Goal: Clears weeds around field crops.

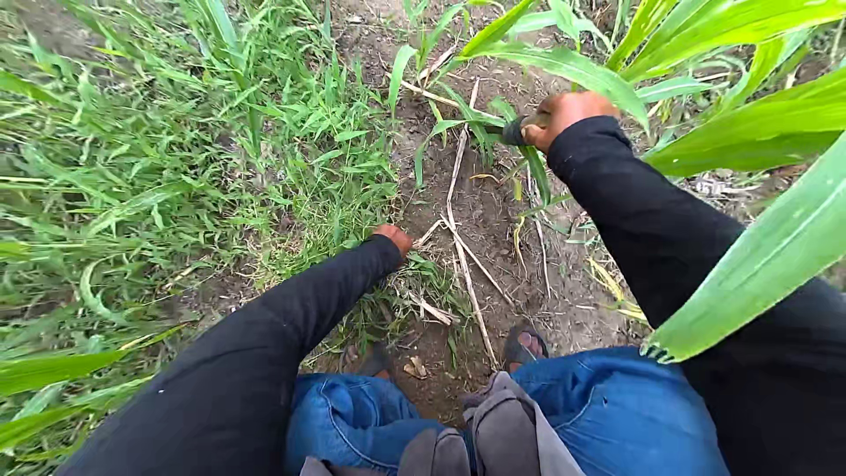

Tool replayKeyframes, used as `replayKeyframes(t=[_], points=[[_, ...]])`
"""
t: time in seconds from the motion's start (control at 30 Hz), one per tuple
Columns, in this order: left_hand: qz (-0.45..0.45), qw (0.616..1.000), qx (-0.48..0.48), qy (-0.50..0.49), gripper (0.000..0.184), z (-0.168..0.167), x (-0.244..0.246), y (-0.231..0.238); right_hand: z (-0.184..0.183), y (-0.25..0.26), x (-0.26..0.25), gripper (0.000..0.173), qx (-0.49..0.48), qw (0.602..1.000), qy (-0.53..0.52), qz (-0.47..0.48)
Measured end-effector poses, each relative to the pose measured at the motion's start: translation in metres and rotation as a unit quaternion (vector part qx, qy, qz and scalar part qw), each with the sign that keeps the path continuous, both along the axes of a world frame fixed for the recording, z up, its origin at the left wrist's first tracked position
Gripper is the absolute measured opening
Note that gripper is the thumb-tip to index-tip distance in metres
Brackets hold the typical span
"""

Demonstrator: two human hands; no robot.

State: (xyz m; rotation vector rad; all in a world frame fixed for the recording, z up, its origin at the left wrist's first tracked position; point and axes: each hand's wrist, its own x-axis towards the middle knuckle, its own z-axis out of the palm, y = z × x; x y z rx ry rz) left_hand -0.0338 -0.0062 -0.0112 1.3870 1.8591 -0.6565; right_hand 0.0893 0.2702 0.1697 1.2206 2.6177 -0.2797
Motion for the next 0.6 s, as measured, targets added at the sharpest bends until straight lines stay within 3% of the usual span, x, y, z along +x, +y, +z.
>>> replayKeyframes(t=[0.1, 0.27, 0.4, 0.47, 0.53, 0.6], points=[[-0.041, 0.999, 0.027, 0.008, 0.028, -0.005, -0.008, -0.009, -0.001, 0.001, 0.000, 0.049, 0.001, 1.000, -0.007, -0.009], [-0.023, 0.998, 0.057, -0.001, 0.034, -0.001, -0.015, -0.029, -0.001, 0.003, 0.001, 0.047, 0.000, 1.000, -0.012, -0.010], [0.000, 0.998, 0.047, 0.030, 0.035, -0.001, -0.048, -0.085, 0.004, 0.006, -0.002, 0.049, -0.007, 1.000, -0.025, -0.011], [0.046, 0.996, -0.020, 0.076, 0.034, -0.004, -0.076, -0.124, 0.005, 0.008, -0.003, 0.049, -0.009, 1.000, -0.017, -0.005], [0.103, 0.979, -0.144, 0.102, 0.032, -0.004, -0.089, -0.153, 0.004, 0.009, -0.001, 0.049, -0.009, 1.000, -0.009, -0.003], [0.080, 0.970, -0.210, 0.092, 0.032, -0.003, -0.086, -0.162, 0.003, 0.011, 0.001, 0.051, -0.008, 1.000, 0.000, -0.004]])
